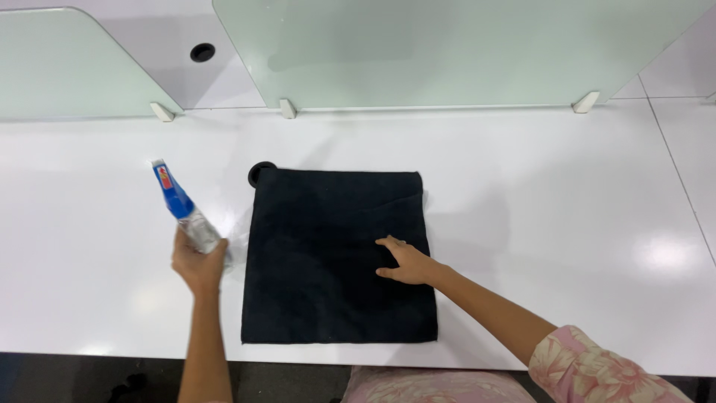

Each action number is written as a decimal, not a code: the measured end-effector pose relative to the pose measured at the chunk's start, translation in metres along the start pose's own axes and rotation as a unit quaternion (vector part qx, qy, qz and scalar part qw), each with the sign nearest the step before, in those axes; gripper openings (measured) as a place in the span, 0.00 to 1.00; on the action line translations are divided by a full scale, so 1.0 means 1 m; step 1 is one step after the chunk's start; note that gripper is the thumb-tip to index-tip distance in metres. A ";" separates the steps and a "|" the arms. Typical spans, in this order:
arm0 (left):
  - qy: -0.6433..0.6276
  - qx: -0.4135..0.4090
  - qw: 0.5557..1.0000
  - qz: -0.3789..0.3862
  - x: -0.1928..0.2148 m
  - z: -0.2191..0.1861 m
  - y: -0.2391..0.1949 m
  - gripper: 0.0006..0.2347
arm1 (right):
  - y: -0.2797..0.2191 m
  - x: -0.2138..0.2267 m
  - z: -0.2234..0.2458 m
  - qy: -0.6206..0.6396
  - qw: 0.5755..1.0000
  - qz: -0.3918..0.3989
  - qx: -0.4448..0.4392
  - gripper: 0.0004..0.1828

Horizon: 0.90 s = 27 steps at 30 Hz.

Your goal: The person sprays a white desk surface with cleaning liquid from a bottle and wipes the surface with a black cloth.

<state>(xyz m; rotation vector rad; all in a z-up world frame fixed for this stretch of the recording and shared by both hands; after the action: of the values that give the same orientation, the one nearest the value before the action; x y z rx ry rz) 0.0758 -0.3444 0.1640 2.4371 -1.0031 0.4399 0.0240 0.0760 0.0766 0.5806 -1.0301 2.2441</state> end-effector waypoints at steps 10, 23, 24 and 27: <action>-0.107 0.111 0.988 0.025 0.035 0.077 0.019 0.39 | 0.012 -0.027 0.003 -0.119 0.991 -0.042 -0.033 0.37; 0.144 0.316 0.925 -0.155 -0.016 0.087 -0.069 0.53 | -0.011 -0.020 0.007 -0.125 0.984 -0.109 -0.063 0.32; 0.168 0.309 0.925 -0.140 -0.036 0.084 -0.086 0.51 | -0.015 -0.019 0.006 -0.126 0.983 -0.109 -0.072 0.33; 0.217 0.177 0.959 -0.049 -0.098 0.051 -0.125 0.48 | -0.028 -0.015 -0.009 -0.132 0.980 -0.115 -0.091 0.32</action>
<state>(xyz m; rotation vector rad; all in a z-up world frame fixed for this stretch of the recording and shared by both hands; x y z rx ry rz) 0.1052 -0.2368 0.0393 2.5101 -0.6521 1.1444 0.0529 0.0929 0.0766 0.8858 -1.2155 1.8821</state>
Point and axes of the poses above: each hand's wrist, its own y-axis towards the middle knuckle, its own x-axis out of the back of the hand, z = x × y, the point moved 5 cm from there along y, towards the middle knuckle
